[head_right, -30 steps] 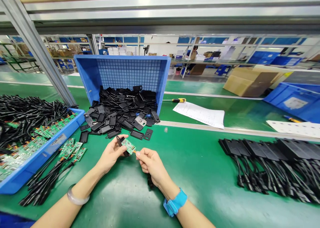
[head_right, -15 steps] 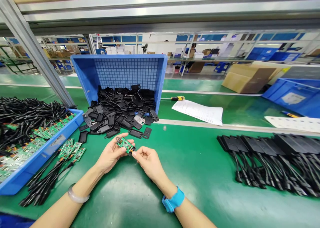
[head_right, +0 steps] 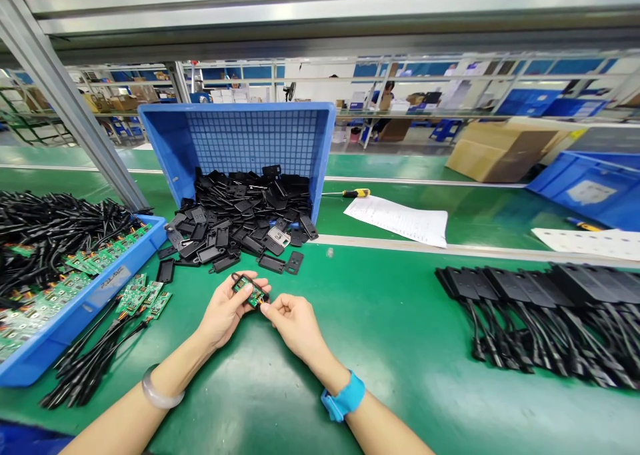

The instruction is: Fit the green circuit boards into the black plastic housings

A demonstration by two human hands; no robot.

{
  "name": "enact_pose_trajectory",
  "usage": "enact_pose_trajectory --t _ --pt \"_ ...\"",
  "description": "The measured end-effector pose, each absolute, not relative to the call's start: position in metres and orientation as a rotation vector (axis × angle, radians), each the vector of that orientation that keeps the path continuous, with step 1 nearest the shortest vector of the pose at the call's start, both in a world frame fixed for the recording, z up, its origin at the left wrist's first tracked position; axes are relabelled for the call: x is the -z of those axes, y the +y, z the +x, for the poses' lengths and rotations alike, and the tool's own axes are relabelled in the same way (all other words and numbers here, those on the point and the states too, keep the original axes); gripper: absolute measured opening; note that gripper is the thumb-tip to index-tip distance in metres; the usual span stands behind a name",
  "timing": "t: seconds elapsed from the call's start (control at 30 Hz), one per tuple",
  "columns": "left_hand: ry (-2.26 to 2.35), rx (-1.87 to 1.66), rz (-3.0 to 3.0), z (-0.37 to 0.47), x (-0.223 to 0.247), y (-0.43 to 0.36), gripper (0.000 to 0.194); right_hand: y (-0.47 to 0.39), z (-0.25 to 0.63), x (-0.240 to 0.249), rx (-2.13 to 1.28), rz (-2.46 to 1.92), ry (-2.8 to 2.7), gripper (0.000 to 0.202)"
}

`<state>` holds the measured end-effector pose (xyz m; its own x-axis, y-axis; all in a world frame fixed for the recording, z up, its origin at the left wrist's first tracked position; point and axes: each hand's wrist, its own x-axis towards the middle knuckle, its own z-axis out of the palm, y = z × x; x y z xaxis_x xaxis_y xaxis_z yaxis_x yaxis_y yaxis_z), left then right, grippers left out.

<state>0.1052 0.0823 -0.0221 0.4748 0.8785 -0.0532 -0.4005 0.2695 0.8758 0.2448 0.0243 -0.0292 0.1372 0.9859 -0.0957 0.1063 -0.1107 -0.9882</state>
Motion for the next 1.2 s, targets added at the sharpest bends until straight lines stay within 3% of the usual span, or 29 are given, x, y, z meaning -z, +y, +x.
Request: enact_pose_trajectory --t 0.27,0.4,0.57,0.87,1.2 --pt "0.596 -0.942 0.901 0.105 0.021 0.081 0.039 0.024 0.245 0.029 -0.965 -1.434 -1.190 0.038" --pt "0.535 -0.870 0.928 0.102 0.014 0.082 0.051 0.024 0.247 0.023 -1.283 -1.336 -1.030 0.042" --pt "0.588 -0.893 0.983 0.101 0.014 0.084 0.041 0.023 0.249 0.017 -1.299 -1.284 -0.994 0.046" --pt "0.522 -0.855 0.979 0.101 0.015 0.084 0.047 0.023 0.251 0.019 -1.199 -1.307 -1.085 0.044" --pt "0.568 -0.863 0.966 0.105 0.021 0.083 0.036 0.025 0.249 0.026 -1.171 -1.382 -1.122 0.042"
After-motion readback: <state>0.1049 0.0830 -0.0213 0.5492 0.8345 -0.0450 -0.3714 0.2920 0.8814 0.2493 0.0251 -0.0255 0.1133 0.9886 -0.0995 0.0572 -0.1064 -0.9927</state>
